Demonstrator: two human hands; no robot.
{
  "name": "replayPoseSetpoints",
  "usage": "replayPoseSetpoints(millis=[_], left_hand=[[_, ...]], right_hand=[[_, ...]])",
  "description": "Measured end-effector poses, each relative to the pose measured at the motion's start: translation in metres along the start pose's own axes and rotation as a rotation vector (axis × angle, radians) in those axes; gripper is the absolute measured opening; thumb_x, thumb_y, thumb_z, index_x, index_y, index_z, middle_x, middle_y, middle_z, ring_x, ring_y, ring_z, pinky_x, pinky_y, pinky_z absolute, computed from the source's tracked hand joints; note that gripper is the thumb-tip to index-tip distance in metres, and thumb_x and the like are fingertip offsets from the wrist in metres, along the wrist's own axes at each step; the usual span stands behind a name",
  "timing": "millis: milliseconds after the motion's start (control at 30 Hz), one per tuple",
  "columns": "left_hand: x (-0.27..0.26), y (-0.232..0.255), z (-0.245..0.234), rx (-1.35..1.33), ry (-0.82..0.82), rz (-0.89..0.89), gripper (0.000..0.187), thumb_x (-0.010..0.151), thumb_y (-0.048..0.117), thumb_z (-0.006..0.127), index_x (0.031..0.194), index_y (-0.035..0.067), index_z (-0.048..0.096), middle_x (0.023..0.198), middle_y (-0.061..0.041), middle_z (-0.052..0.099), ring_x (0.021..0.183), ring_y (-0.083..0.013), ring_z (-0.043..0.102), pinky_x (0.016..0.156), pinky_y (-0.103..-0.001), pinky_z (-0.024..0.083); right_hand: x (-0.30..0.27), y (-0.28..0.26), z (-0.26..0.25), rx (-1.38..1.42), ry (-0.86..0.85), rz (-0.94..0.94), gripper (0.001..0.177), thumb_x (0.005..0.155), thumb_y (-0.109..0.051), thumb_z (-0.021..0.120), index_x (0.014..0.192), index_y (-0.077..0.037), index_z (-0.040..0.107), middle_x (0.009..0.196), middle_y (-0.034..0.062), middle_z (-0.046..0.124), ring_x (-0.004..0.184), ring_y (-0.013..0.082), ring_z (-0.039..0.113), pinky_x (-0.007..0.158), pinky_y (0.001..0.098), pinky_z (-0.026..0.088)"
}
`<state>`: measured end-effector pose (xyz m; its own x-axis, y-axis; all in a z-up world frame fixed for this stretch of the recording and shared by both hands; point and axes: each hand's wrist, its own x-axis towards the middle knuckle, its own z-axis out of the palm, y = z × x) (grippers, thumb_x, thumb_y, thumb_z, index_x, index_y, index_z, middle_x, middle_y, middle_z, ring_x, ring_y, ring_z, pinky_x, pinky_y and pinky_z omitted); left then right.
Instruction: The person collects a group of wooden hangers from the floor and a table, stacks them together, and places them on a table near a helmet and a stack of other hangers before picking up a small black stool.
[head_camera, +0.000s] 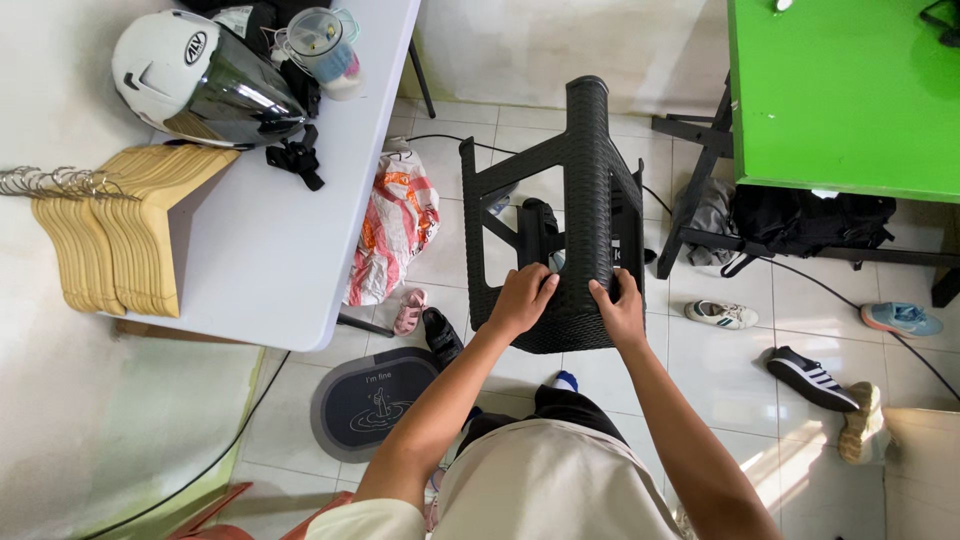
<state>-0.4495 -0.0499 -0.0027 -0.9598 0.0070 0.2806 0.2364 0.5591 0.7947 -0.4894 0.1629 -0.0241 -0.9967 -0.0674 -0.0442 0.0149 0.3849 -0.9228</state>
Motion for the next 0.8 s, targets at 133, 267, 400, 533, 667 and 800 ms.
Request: replayPoseSetpoints(millis=[133, 267, 400, 533, 667, 800], left_hand=[[0.021, 0.009, 0.036, -0.085, 0.086, -0.127, 0.054, 0.106, 0.049, 0.047, 0.081, 0.003, 0.056, 0.072, -0.014, 0.059, 0.064, -0.0343, 0.058, 0.068, -0.045, 0.046], [0.034, 0.005, 0.072, -0.183, 0.163, -0.419, 0.06, 0.107, 0.054, 0.045, 0.077, 0.003, 0.055, 0.06, -0.014, 0.055, 0.053, -0.0276, 0.056, 0.053, -0.041, 0.044], [0.036, 0.001, 0.101, -0.193, 0.243, -0.469, 0.059, 0.108, 0.053, 0.039, 0.077, 0.006, 0.056, 0.054, -0.008, 0.054, 0.046, -0.0193, 0.053, 0.047, -0.036, 0.042], [0.041, 0.009, 0.112, -0.199, 0.261, -0.437, 0.057, 0.108, 0.05, 0.038, 0.077, 0.005, 0.056, 0.051, -0.009, 0.052, 0.042, -0.0209, 0.049, 0.045, -0.038, 0.039], [0.047, 0.021, 0.112, -0.15, 0.265, -0.431, 0.056, 0.109, 0.045, 0.041, 0.074, 0.004, 0.057, 0.05, -0.009, 0.053, 0.042, -0.021, 0.051, 0.045, -0.038, 0.039], [0.047, 0.03, 0.109, -0.098, 0.25, -0.468, 0.05, 0.109, 0.035, 0.043, 0.073, 0.004, 0.058, 0.052, -0.01, 0.053, 0.043, -0.023, 0.05, 0.047, -0.039, 0.037]], right_hand=[[0.013, -0.002, -0.005, -0.308, -0.009, -0.053, 0.055, 0.086, -0.045, 0.075, 0.113, 0.002, 0.064, 0.099, 0.0162, 0.061, 0.098, 0.0287, 0.057, 0.089, 0.0428, 0.046], [0.021, -0.003, -0.014, -0.418, 0.015, -0.227, 0.063, 0.083, -0.049, 0.076, 0.114, 0.004, 0.061, 0.1, 0.0147, 0.061, 0.103, 0.0341, 0.052, 0.098, 0.0478, 0.038], [0.024, -0.002, -0.028, -0.469, -0.006, -0.347, 0.066, 0.084, -0.052, 0.074, 0.113, 0.004, 0.059, 0.1, 0.0129, 0.058, 0.1, 0.0288, 0.054, 0.102, 0.0449, 0.036], [0.029, -0.009, -0.047, -0.449, -0.127, -0.272, 0.072, 0.088, -0.052, 0.071, 0.131, 0.003, 0.054, 0.118, 0.0176, 0.057, 0.114, 0.0309, 0.052, 0.106, 0.0445, 0.037], [0.043, -0.025, -0.061, -0.166, -0.145, -0.572, 0.094, 0.097, -0.045, 0.064, 0.16, 0.009, 0.019, 0.161, 0.0317, 0.024, 0.146, 0.0432, 0.026, 0.116, 0.0488, 0.026], [0.061, -0.041, -0.055, -0.331, -0.307, -0.553, 0.08, 0.1, -0.038, 0.056, 0.166, -0.008, 0.02, 0.174, 0.0155, 0.013, 0.162, 0.0331, 0.008, 0.13, 0.0492, 0.011]])
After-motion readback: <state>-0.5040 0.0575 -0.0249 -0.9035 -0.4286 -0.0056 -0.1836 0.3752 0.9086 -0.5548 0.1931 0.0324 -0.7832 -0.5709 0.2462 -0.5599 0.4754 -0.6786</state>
